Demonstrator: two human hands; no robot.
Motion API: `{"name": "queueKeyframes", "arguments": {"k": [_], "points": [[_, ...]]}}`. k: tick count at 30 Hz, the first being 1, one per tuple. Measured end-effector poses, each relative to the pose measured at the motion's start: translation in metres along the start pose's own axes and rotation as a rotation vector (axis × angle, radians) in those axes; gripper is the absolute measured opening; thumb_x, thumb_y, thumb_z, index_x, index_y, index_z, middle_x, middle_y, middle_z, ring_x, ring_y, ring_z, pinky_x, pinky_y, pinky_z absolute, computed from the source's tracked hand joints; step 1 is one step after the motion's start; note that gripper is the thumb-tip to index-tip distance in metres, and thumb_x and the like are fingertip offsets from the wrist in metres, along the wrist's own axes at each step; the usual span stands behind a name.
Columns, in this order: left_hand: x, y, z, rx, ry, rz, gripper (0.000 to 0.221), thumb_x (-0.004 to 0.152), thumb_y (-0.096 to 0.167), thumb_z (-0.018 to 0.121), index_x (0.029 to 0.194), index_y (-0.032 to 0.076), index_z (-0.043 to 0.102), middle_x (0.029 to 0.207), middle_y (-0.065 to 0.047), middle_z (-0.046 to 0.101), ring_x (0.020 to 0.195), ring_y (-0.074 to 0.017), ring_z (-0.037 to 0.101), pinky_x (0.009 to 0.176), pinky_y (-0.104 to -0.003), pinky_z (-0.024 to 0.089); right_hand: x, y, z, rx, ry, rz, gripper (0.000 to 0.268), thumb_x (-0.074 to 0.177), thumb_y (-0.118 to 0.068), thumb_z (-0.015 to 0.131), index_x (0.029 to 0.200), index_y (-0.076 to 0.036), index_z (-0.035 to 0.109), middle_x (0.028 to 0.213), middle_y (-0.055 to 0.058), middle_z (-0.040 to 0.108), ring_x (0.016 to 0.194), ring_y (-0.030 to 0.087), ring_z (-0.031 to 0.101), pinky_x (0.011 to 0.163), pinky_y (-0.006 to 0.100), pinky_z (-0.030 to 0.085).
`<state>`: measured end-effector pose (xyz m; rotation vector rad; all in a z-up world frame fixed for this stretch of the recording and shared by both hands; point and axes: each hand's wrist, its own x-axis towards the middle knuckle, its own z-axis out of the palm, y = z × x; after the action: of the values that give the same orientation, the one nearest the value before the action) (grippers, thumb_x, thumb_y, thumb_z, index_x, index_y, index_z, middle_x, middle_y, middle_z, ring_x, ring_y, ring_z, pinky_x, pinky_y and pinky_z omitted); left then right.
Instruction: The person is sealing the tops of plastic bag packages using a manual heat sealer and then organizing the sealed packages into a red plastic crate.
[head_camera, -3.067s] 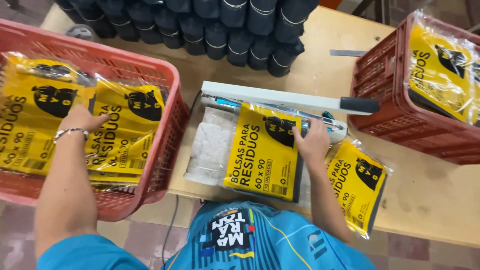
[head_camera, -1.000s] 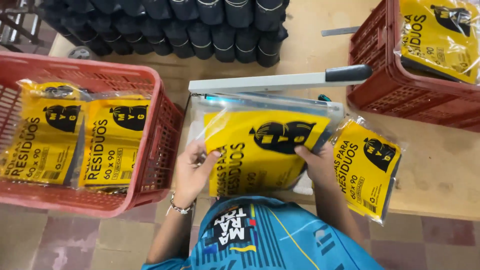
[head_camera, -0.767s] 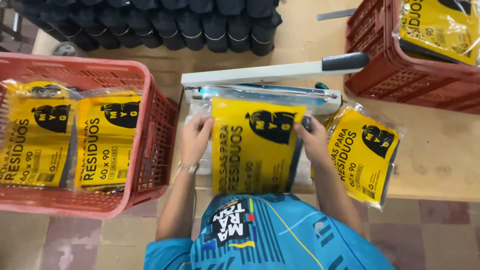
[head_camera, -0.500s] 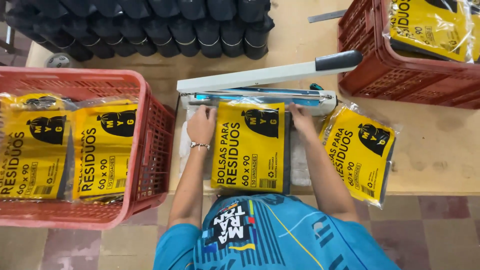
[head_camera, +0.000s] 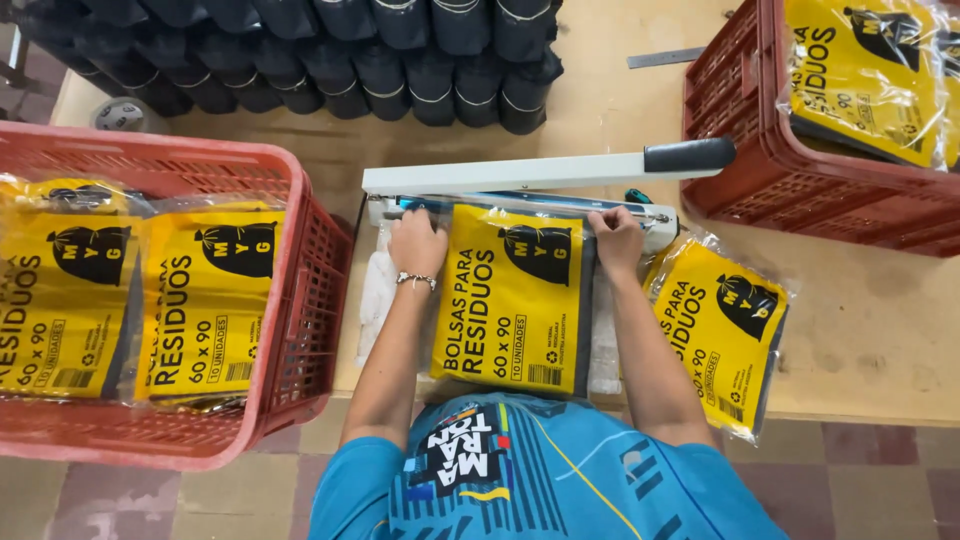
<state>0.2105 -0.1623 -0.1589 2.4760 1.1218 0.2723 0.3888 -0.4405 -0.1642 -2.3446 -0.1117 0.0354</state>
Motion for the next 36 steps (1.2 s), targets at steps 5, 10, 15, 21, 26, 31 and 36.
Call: {"name": "queueKeyframes", "arguments": {"k": [5, 10, 15, 21, 26, 31, 36], "points": [[0.007, -0.003, 0.021, -0.021, -0.002, -0.026, 0.015, 0.085, 0.032, 0.064, 0.089, 0.019, 0.068, 0.094, -0.001, 0.063, 0.099, -0.0268, 0.062, 0.081, -0.047, 0.056, -0.002, -0.004, 0.0, -0.013, 0.13, -0.181, 0.02, 0.084, -0.037, 0.078, 0.078, -0.02, 0.069, 0.072, 0.004, 0.07, 0.078, 0.026, 0.07, 0.074, 0.038, 0.054], [0.002, -0.003, 0.028, 0.0, 0.196, 0.07, 0.008, 0.081, 0.024, 0.068, 0.086, 0.018, 0.065, 0.09, -0.002, 0.06, 0.093, -0.0264, 0.061, 0.076, -0.044, 0.056, -0.005, -0.023, 0.0, -0.183, 0.216, -0.313, 0.023, 0.088, -0.034, 0.076, 0.079, -0.017, 0.064, 0.069, 0.007, 0.069, 0.072, 0.03, 0.07, 0.069, 0.041, 0.055], [0.007, -0.008, 0.039, -0.022, 0.294, 0.098, 0.011, 0.077, 0.022, 0.07, 0.084, 0.017, 0.062, 0.089, -0.002, 0.06, 0.088, -0.0265, 0.061, 0.073, -0.044, 0.057, -0.025, -0.089, -0.028, -0.34, 0.243, -0.483, 0.028, 0.089, -0.043, 0.07, 0.076, -0.019, 0.062, 0.063, 0.007, 0.065, 0.068, 0.03, 0.071, 0.067, 0.041, 0.055], [0.005, -0.014, 0.05, -0.005, 0.422, 0.143, 0.013, 0.079, 0.027, 0.069, 0.078, 0.019, 0.059, 0.079, -0.001, 0.056, 0.079, -0.0249, 0.062, 0.066, -0.041, 0.056, 0.024, -0.168, -0.045, -0.311, 0.338, -1.229, 0.03, 0.092, -0.033, 0.072, 0.072, -0.021, 0.054, 0.064, -0.001, 0.049, 0.065, 0.022, 0.059, 0.065, 0.032, 0.051], [0.006, -0.012, 0.051, -0.03, 0.428, 0.129, 0.014, 0.075, 0.027, 0.069, 0.079, 0.019, 0.057, 0.079, 0.0, 0.054, 0.078, -0.0253, 0.061, 0.066, -0.041, 0.055, 0.038, -0.188, -0.04, -0.527, -0.389, -0.495, 0.044, 0.095, -0.048, 0.057, 0.087, -0.006, 0.069, 0.086, 0.021, 0.069, 0.092, 0.043, 0.067, 0.082, 0.054, 0.051], [0.004, -0.004, 0.046, -0.041, 0.469, 0.119, 0.016, 0.074, 0.027, 0.068, 0.078, 0.019, 0.054, 0.077, 0.002, 0.052, 0.077, -0.0238, 0.06, 0.066, -0.039, 0.054, 0.058, -0.136, -0.004, -0.545, -0.583, -0.317, 0.065, 0.096, -0.061, 0.041, 0.109, -0.004, 0.07, 0.114, 0.026, 0.069, 0.115, 0.046, 0.061, 0.098, 0.058, 0.047], [0.003, -0.001, 0.041, -0.02, 0.499, 0.116, 0.015, 0.075, 0.025, 0.066, 0.077, 0.019, 0.053, 0.077, 0.0, 0.051, 0.077, -0.0241, 0.059, 0.067, -0.038, 0.053, 0.066, -0.116, 0.009, -0.571, -0.637, -0.297, 0.068, 0.096, -0.061, 0.034, 0.116, -0.007, 0.07, 0.122, 0.023, 0.068, 0.121, 0.044, 0.059, 0.103, 0.057, 0.044]]}}
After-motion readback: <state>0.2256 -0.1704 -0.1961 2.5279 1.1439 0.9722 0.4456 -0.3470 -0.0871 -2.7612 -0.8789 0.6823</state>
